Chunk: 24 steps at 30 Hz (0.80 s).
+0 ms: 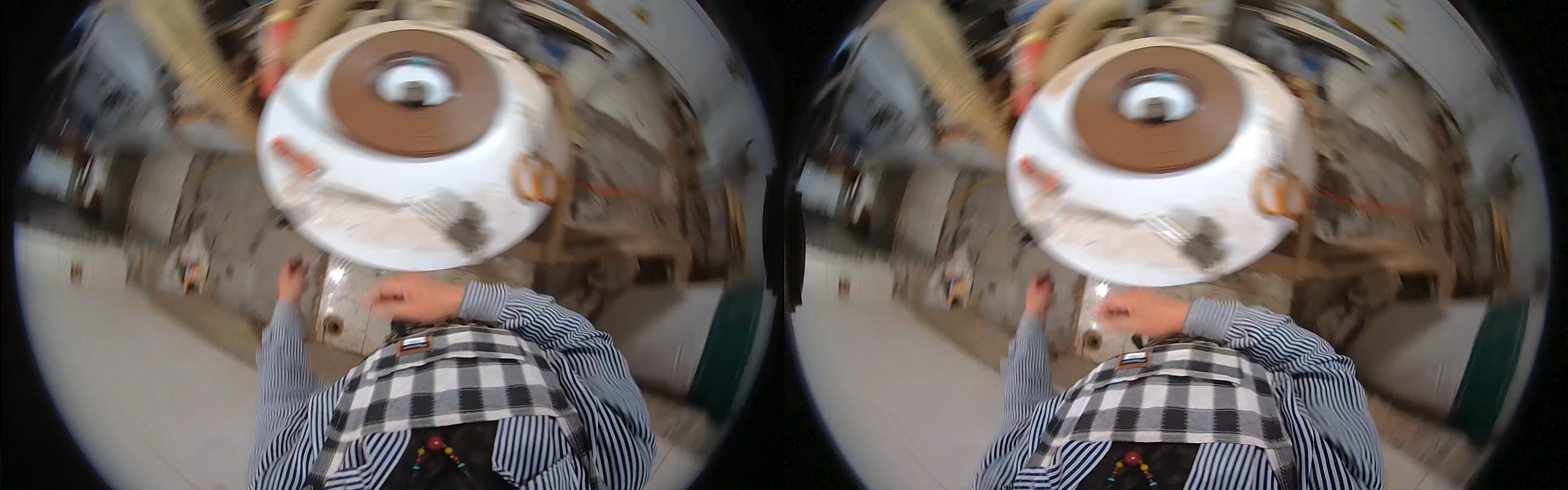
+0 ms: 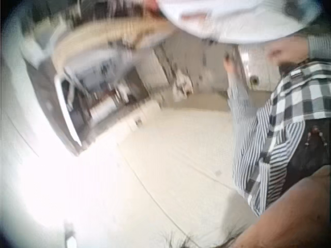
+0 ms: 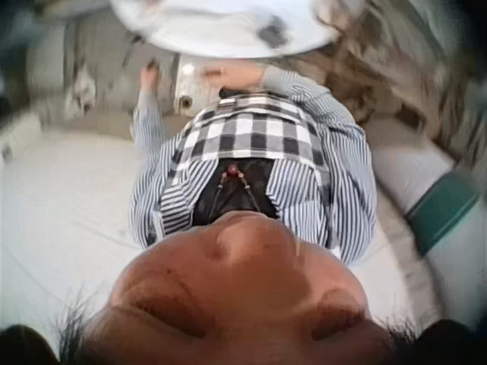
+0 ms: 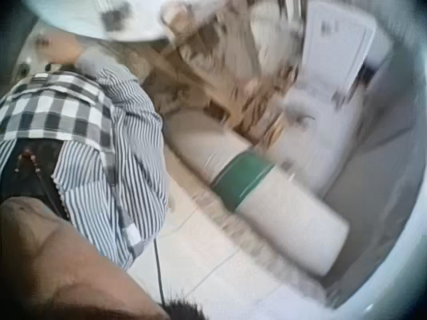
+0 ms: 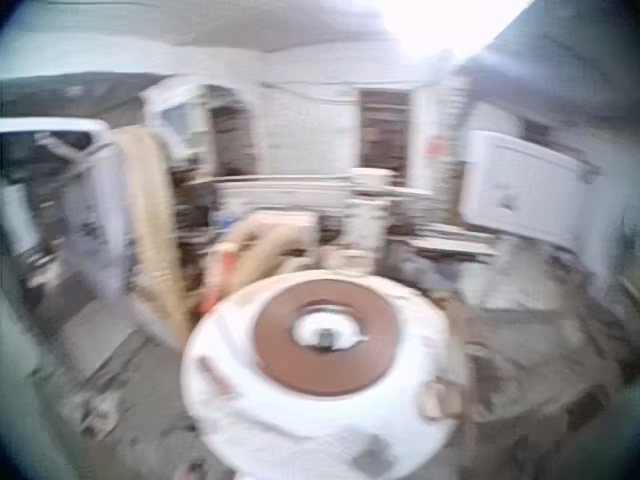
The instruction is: The person places a circular brown material onto a white rotating table and secures it with a knob. They then walk to a CNC machine, pick up rectangular wooden boards, and feed them one by one into the machine's conveyor system.
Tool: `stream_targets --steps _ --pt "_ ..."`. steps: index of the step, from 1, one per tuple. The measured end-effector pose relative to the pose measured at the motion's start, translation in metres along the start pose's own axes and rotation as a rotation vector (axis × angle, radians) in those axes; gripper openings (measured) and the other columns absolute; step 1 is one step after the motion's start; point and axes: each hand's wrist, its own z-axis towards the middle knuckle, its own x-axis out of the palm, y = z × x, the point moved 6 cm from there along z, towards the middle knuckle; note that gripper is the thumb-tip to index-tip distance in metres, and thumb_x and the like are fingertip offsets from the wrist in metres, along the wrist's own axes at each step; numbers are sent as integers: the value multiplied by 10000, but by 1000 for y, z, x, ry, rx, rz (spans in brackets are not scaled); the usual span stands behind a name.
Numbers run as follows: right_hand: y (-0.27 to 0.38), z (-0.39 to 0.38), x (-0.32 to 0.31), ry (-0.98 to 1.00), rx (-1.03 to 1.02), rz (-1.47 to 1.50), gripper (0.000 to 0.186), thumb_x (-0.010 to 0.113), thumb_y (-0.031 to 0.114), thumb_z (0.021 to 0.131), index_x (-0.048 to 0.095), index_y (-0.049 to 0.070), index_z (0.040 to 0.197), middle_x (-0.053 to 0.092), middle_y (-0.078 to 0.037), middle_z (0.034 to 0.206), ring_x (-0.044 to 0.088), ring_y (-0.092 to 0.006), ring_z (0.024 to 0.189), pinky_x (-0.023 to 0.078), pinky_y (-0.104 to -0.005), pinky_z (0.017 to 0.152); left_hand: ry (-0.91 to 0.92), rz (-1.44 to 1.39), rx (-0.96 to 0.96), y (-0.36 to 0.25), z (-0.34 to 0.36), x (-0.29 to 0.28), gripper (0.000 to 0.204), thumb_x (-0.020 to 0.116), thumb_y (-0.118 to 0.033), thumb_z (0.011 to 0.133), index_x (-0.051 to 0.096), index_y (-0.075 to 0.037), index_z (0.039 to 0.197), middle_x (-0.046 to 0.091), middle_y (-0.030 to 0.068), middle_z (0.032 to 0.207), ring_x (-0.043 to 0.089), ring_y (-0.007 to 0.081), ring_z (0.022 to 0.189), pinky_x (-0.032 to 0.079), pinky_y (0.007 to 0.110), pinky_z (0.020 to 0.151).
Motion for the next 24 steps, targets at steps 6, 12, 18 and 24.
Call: stream_targets --steps 6,12,18,24 --pt "-131 -166 -32 -422 284 635 242 517 190 897 592 8 1037 633 -64 897 594 -132 817 477 -248 743 944 1195 90 124 -136 71 338 495 -292 845 587 -81 1092 608 96 1056 579 208 947 452 356 827" --pt "-263 -306 -30 -1209 495 850 198 523 136 888 586 -12 1004 632 -84 830 591 -120 705 497 -245 662 998 1050 259 78 -144 205 380 540 -261 840 539 -52 1156 610 102 1002 571 147 922 449 305 800" --pt "-273 -385 -99 -1261 571 537 203 492 98 893 566 -37 1025 618 -92 839 579 -121 717 492 -258 669 1192 962 549 19 -169 385 335 505 -246 866 537 -100 1166 617 107 1017 588 235 920 466 327 744" --pt "-301 -381 -148 -1189 460 568 218 496 106 894 559 -39 1043 619 -105 867 582 -137 728 485 -263 670 883 1088 507 -162 -120 468 309 503 -223 856 557 -59 1113 585 164 1088 583 296 954 470 392 792"
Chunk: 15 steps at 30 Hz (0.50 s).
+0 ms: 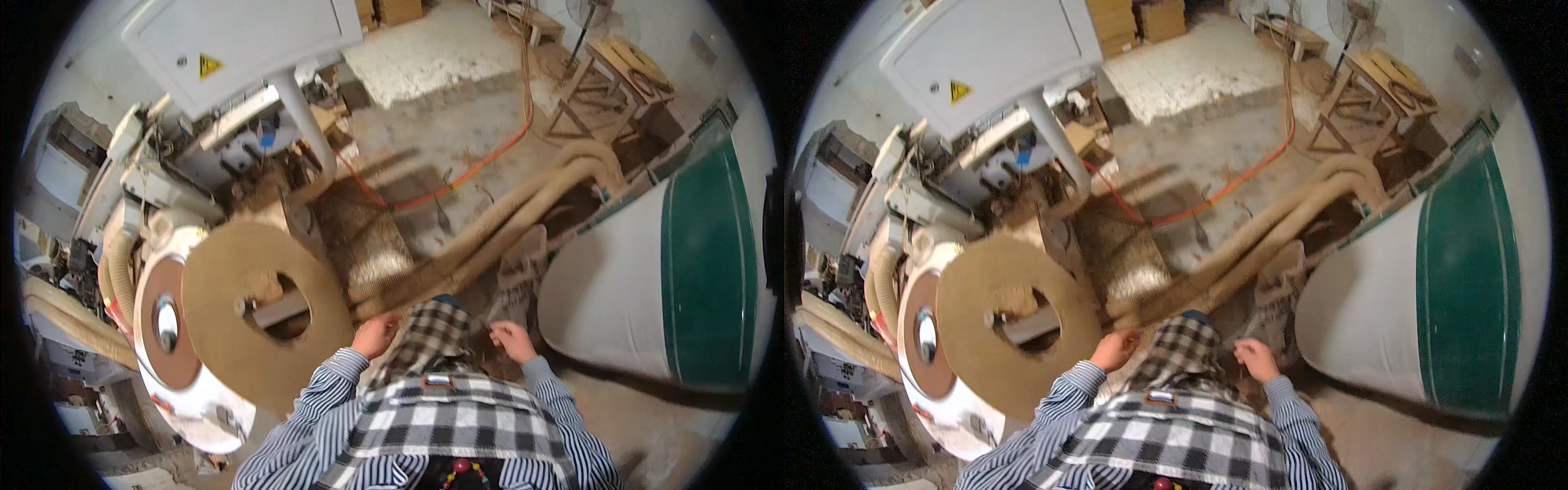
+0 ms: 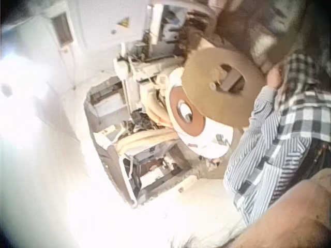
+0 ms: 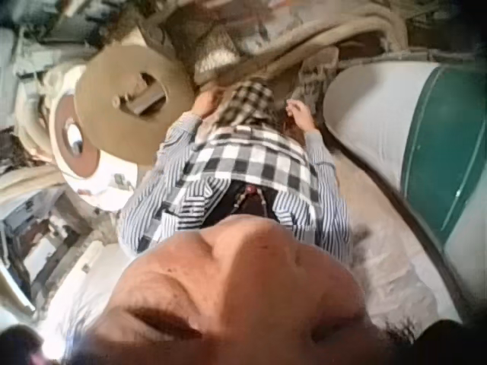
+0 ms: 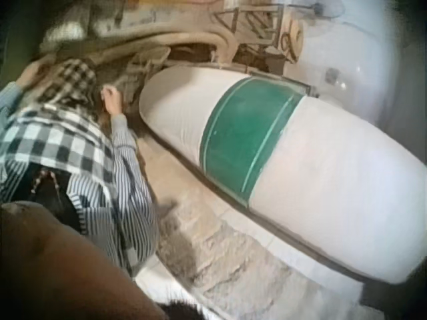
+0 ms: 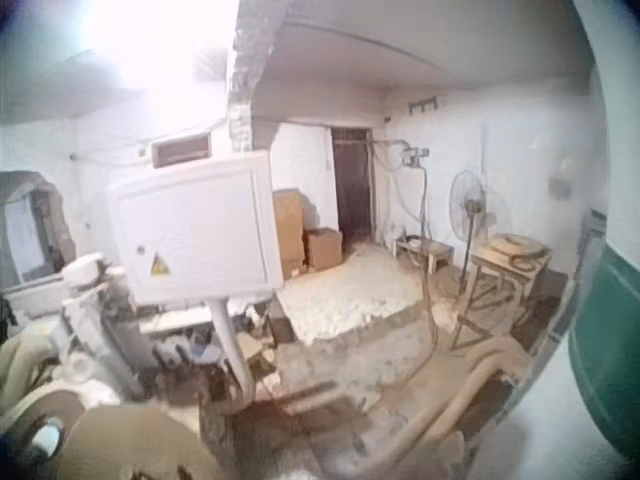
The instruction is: The person places a circular brown material onto a white rotating table and secures it with a knob. They then walk to a CNC machine, pick up rectangular wooden boards, and feed them one by one into the machine's conveyor system.
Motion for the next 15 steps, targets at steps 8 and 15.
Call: stream_targets --steps 8,15 --pt "66 88 -117 -292 12 138 231 509 127 879 577 -6 1055 628 -82 893 594 -135 723 497 -273 650 -443 -979 97 -5 303 -204 311 520 -118 867 465 -9 1153 571 76 954 542 168 862 454 302 736" --pt "255 346 -122 -201 -203 99 336 500 254 913 533 -5 1124 609 -120 970 603 -193 865 517 -314 764 -628 -1581 31 50 452 -380 482 394 -365 919 319 -125 1331 349 93 1303 417 279 1126 402 428 919"
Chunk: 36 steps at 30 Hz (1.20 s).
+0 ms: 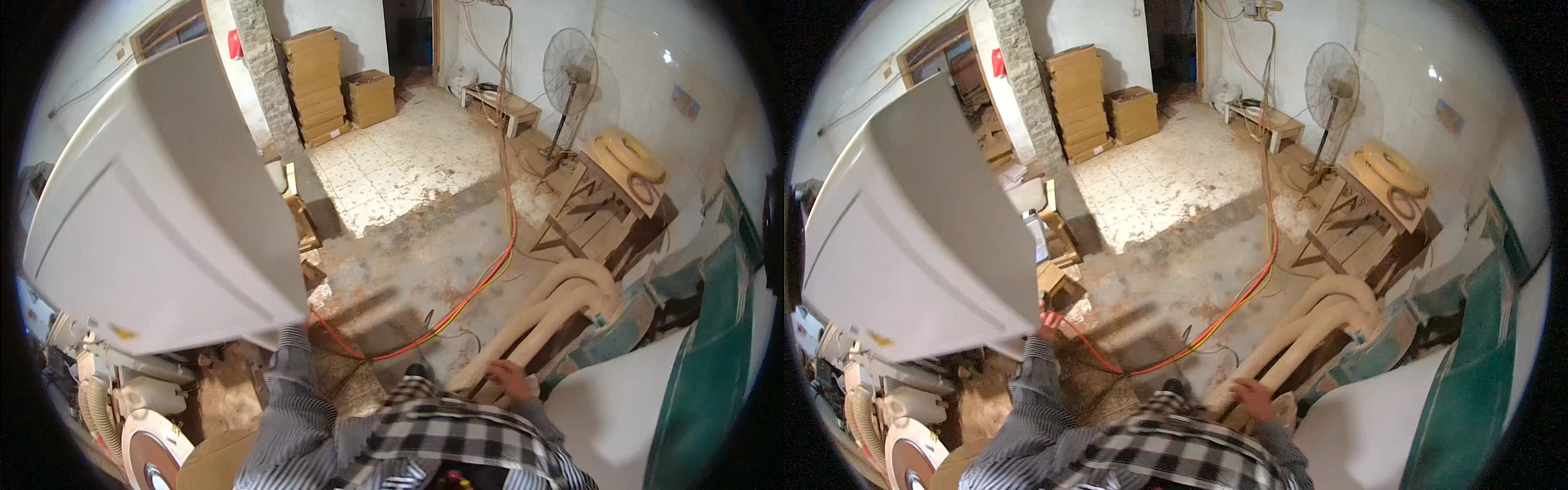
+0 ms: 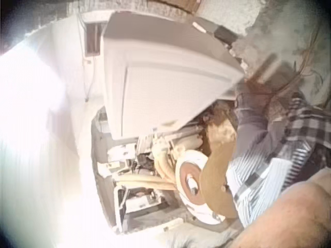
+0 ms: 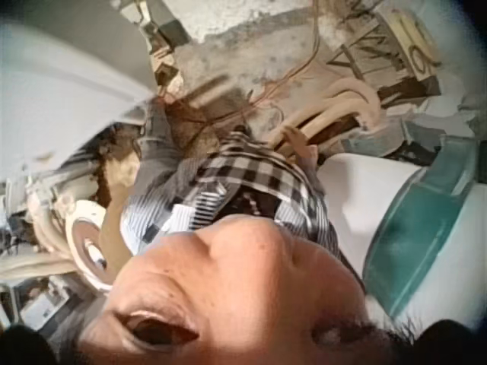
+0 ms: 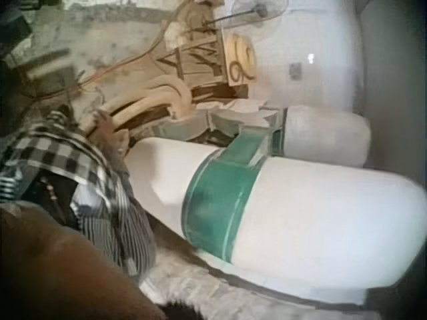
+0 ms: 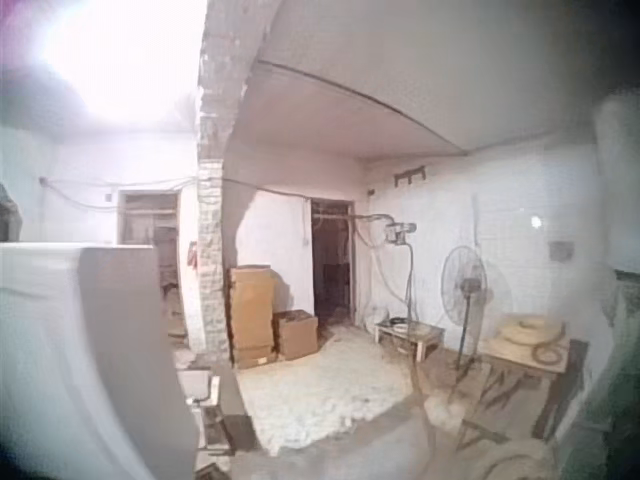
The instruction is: The person places a circular brown material onto a white rotating table and secures it with a knob. They then walk to a CNC machine, pick up rectangular wooden boards, and feed them one by one into the machine's conveyor system.
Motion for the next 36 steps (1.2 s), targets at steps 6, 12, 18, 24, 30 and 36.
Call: stream_targets --steps 6,12,18,24,30,36 --pt "113 152 126 552 -57 103 293 502 183 909 531 -11 1125 617 -87 952 596 -141 850 490 -268 747 -128 -8 -87 -18 46 -1 343 439 -266 887 426 -140 1205 482 28 1110 510 210 944 450 374 795" --pt "153 317 190 838 -52 24 275 487 153 908 533 -26 1111 631 -99 915 606 -116 740 502 -247 693 -219 -96 92 8 48 -28 244 483 -155 851 528 -170 1090 593 -31 939 592 140 768 493 320 668" --pt "198 479 203 907 67 -127 257 506 172 899 551 17 1098 637 -88 926 601 -103 741 482 -223 657 -600 30 162 1 24 20 310 488 -168 849 484 -82 1146 583 44 904 598 160 630 464 260 505" --pt "251 672 197 906 74 -393 235 498 165 900 562 28 1080 641 -75 879 604 -115 697 486 -238 616 -1259 -181 229 6 16 57 417 503 -420 830 521 -103 1101 602 23 863 576 147 538 387 261 412" --pt "308 791 259 974 100 -483 224 504 157 893 565 20 1059 642 -71 866 603 -113 683 490 -238 606 -1669 -255 392 4 45 114 539 434 -382 901 259 -115 1335 432 43 1253 463 174 951 420 330 667" --pt "332 793 447 1342 88 -552 232 515 143 883 570 3 1059 640 -86 875 603 -126 707 494 -239 657 -1714 -380 457 -33 97 146 429 436 -365 904 369 -110 1242 506 31 1037 500 129 778 416 252 508"
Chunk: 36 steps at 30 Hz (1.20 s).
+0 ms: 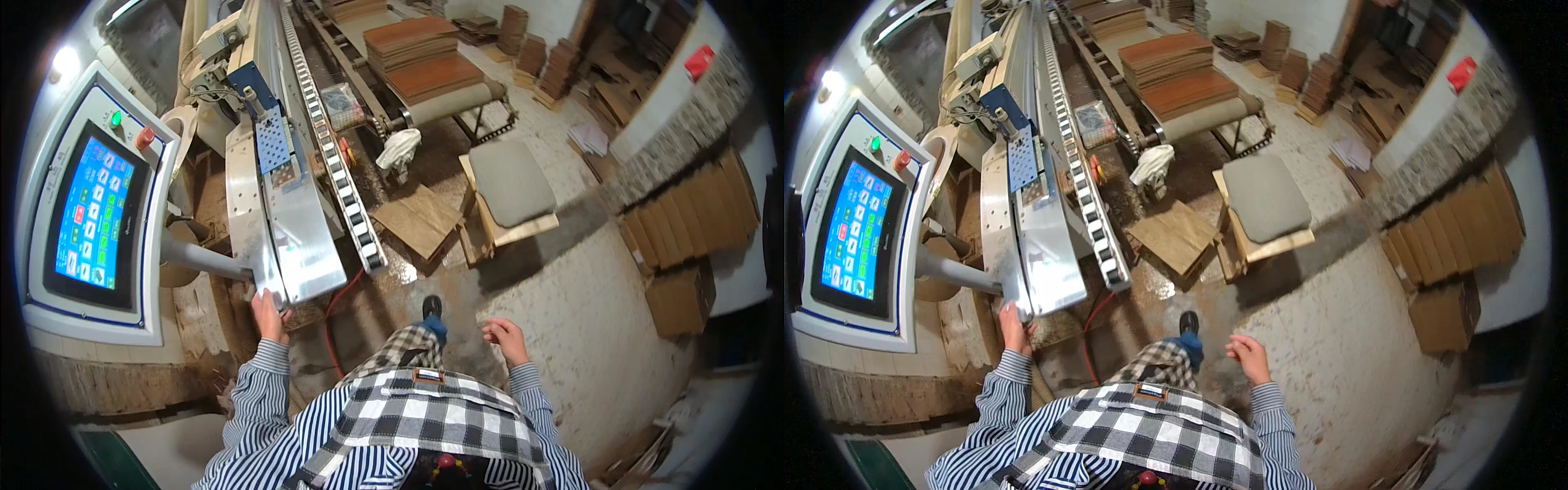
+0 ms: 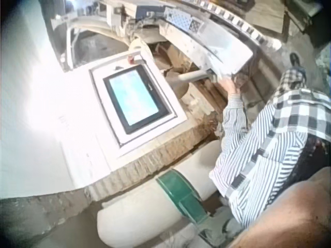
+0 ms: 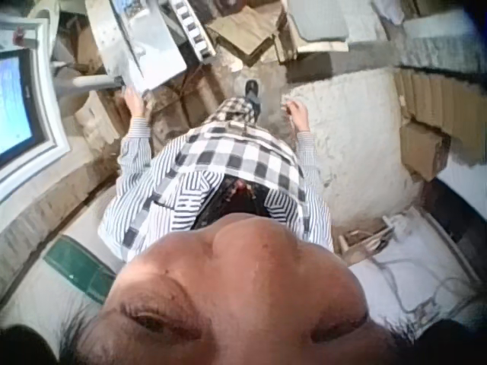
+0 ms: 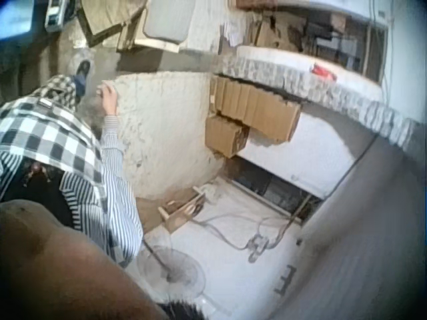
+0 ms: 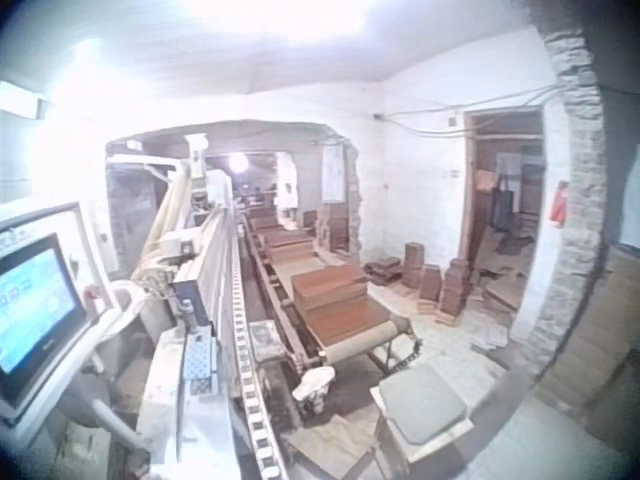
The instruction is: The person places a circular brown material onto a white rotating table and secures it with a knob. They then walk to a CNC machine, pick up rectangular wooden boards, and feed them one by one into the machine's conveyor system.
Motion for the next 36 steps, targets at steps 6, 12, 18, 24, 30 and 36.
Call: stream_targets --steps 6,12,18,24,30,36 --pt "87 165 23 241 22 -136 204 516 126 885 575 8 1042 638 -87 861 610 -134 710 508 -252 670 -325 160 332 11 12 -12 331 372 -303 939 454 -66 722 435 6 577 397 110 494 316 257 445" --pt "172 289 60 393 108 -315 209 515 132 890 570 10 1051 635 -75 850 599 -126 673 501 -247 622 -651 9 285 -1 -15 4 315 404 -256 944 412 -73 688 371 -36 594 342 67 523 289 246 475" --pt "259 385 123 574 32 -529 169 502 108 883 570 -9 986 631 -89 821 585 -131 659 492 -240 604 -973 184 235 0 -21 12 319 431 -252 926 540 40 859 511 43 685 464 145 635 385 302 591" --pt "339 499 119 443 -74 -683 177 517 185 882 587 32 933 627 -73 745 578 -134 586 475 -253 524 -1108 157 70 26 -15 3 418 411 -335 927 559 47 847 564 148 717 496 253 655 404 380 659" --pt "401 653 35 109 -107 -545 234 545 304 854 569 80 793 597 -63 688 565 -154 559 461 -264 497 -1075 152 185 21 -12 -1 389 431 -339 934 506 -17 729 444 -1 612 403 121 575 344 279 521" --pt "473 817 -31 -162 -472 -659 397 625 354 799 563 10 988 619 -138 896 600 -223 759 483 -319 589 -1025 308 127 49 -16 -61 379 421 -319 935 539 30 845 495 28 745 417 124 694 357 269 640"
